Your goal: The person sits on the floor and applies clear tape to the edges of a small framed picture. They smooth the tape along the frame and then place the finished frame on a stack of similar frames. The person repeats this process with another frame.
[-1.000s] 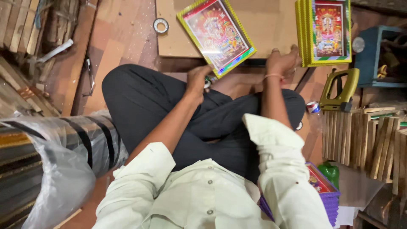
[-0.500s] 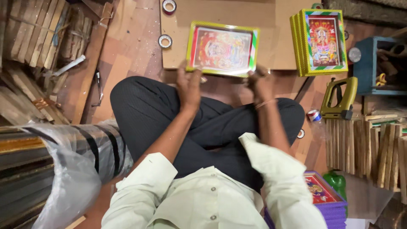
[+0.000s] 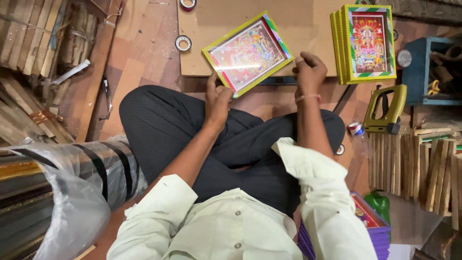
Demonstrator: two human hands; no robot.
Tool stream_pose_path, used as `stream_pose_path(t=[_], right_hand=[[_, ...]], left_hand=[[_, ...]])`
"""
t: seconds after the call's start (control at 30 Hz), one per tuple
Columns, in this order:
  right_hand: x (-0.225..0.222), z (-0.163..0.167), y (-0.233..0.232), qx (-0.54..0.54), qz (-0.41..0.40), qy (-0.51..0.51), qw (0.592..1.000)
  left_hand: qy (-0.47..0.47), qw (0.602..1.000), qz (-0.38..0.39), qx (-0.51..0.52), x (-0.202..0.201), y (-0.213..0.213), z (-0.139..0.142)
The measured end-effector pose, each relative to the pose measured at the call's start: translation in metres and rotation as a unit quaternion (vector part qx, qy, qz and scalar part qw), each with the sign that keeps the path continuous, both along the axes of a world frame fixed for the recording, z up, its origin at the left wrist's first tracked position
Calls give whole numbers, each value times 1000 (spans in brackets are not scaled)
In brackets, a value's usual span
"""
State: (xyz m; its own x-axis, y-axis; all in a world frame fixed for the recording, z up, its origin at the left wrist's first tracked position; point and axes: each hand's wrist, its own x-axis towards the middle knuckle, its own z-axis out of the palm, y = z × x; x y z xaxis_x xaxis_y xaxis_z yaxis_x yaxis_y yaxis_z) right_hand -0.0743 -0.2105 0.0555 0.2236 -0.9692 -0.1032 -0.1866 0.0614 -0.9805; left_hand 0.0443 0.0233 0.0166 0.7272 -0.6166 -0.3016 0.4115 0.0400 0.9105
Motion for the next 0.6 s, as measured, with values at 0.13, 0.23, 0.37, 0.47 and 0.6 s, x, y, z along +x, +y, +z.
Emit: stream_pose_path(t=[0.13, 0.23, 0.37, 0.47, 0.6], right_hand=[[-17, 7, 61, 129, 103, -87, 982], [-24, 11, 95, 243, 171, -131, 946], [-24, 13, 105, 248, 226, -195, 922], [-22, 10, 103, 255, 242, -198, 915], [-22, 6, 103, 234, 239, -179, 925]], left_hand=[[-72, 983, -82, -148, -9, -4, -4], [-67, 973, -147, -165, -16, 2, 4], [-91, 965, -172, -173, -15, 4, 19], [-138, 961, -167, -172, -15, 3, 26], [-193, 959, -166, -125, -17, 4, 26]])
